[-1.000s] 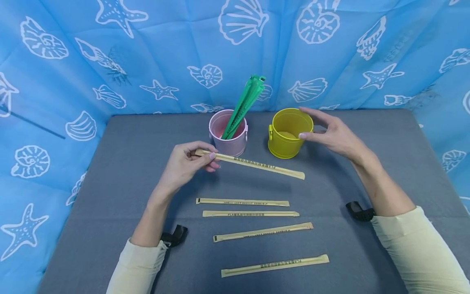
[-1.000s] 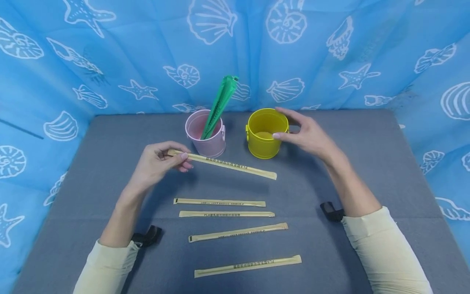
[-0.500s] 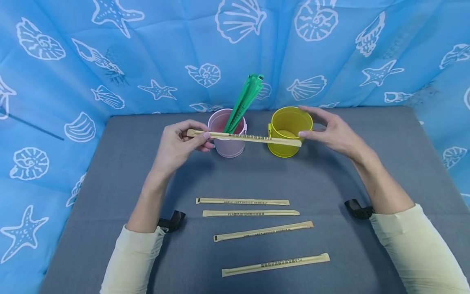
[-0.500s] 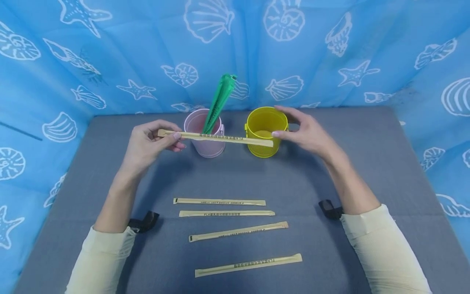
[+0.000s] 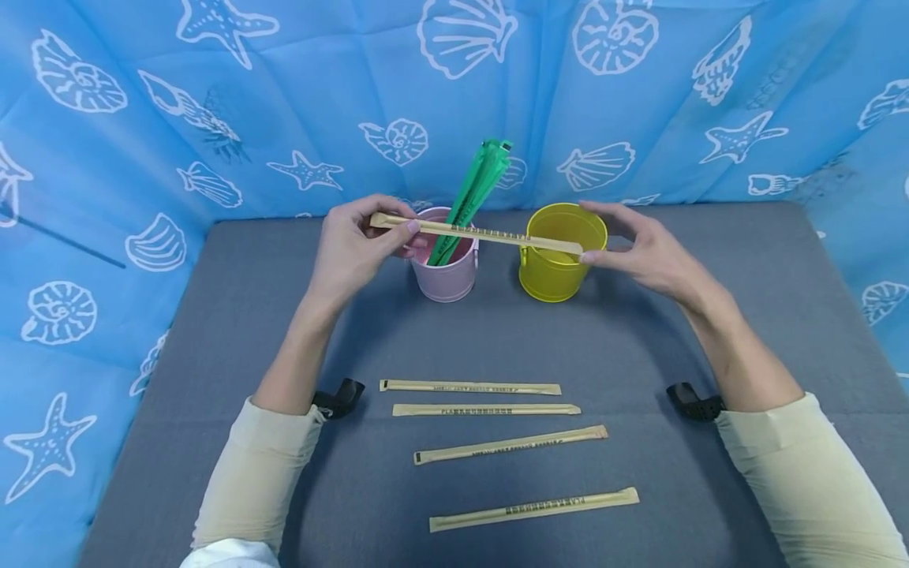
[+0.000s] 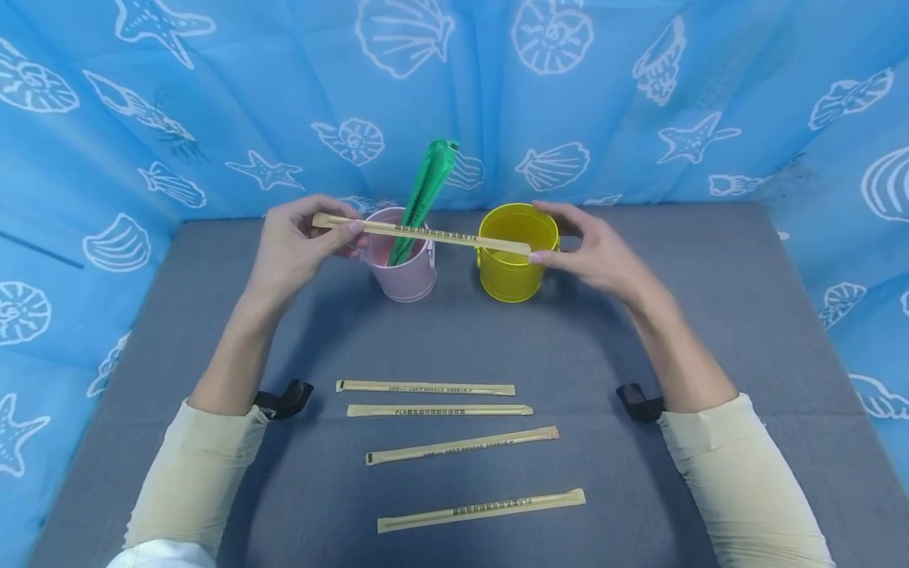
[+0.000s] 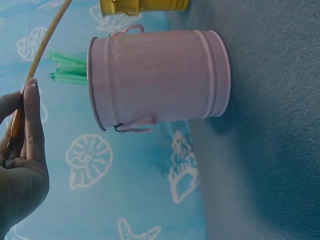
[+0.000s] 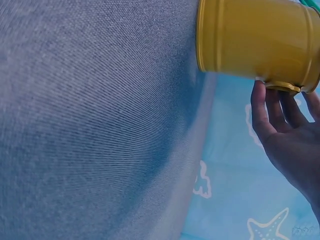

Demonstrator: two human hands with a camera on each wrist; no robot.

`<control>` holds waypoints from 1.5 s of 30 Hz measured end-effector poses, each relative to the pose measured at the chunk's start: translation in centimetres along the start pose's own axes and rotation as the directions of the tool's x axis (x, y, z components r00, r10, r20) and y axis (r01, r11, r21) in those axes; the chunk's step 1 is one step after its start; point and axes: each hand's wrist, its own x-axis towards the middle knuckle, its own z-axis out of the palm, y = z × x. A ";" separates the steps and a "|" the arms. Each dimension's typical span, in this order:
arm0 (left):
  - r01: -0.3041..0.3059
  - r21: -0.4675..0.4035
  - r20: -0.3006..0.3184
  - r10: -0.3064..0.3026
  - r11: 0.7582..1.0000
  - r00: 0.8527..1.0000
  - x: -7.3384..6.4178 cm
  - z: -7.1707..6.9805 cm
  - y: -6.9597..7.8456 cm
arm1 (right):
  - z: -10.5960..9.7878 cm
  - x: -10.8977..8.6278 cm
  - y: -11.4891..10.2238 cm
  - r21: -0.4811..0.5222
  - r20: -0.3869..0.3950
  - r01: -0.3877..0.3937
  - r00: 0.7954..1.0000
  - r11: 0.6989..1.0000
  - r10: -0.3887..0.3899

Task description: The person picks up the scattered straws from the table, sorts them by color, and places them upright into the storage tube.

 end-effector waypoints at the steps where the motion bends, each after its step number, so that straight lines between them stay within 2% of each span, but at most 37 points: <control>1: -0.003 0.016 -0.004 0.003 1.000 1.000 0.2 0.0 0.0 | 0.0 0.0 0.0 0.003 -0.001 0.001 1.000 1.000 -0.001; 7: -0.037 0.126 0.021 0.035 0.991 0.999 0.9 0.5 0.2 | 0.0 -0.1 0.3 0.012 -0.007 0.007 1.000 1.000 -0.007; 16: -0.002 0.096 0.062 -0.004 0.995 0.998 1.7 1.8 0.4 | 0.2 0.0 0.3 0.028 0.009 -0.003 1.000 1.000 0.002; 24: -0.027 0.178 0.052 0.018 0.984 0.999 2.2 2.8 0.4 | 0.3 0.2 0.4 -0.002 0.001 -0.012 1.000 1.000 0.012; 35: -0.009 0.139 0.090 -0.003 0.990 0.996 3.3 4.4 0.5 | 0.3 0.0 0.5 0.019 -0.012 -0.003 1.000 1.000 0.004; 45: 0.047 0.104 0.121 -0.059 0.994 0.991 4.0 6.2 0.3 | 0.3 0.1 0.5 0.012 -0.010 -0.008 1.000 1.000 0.009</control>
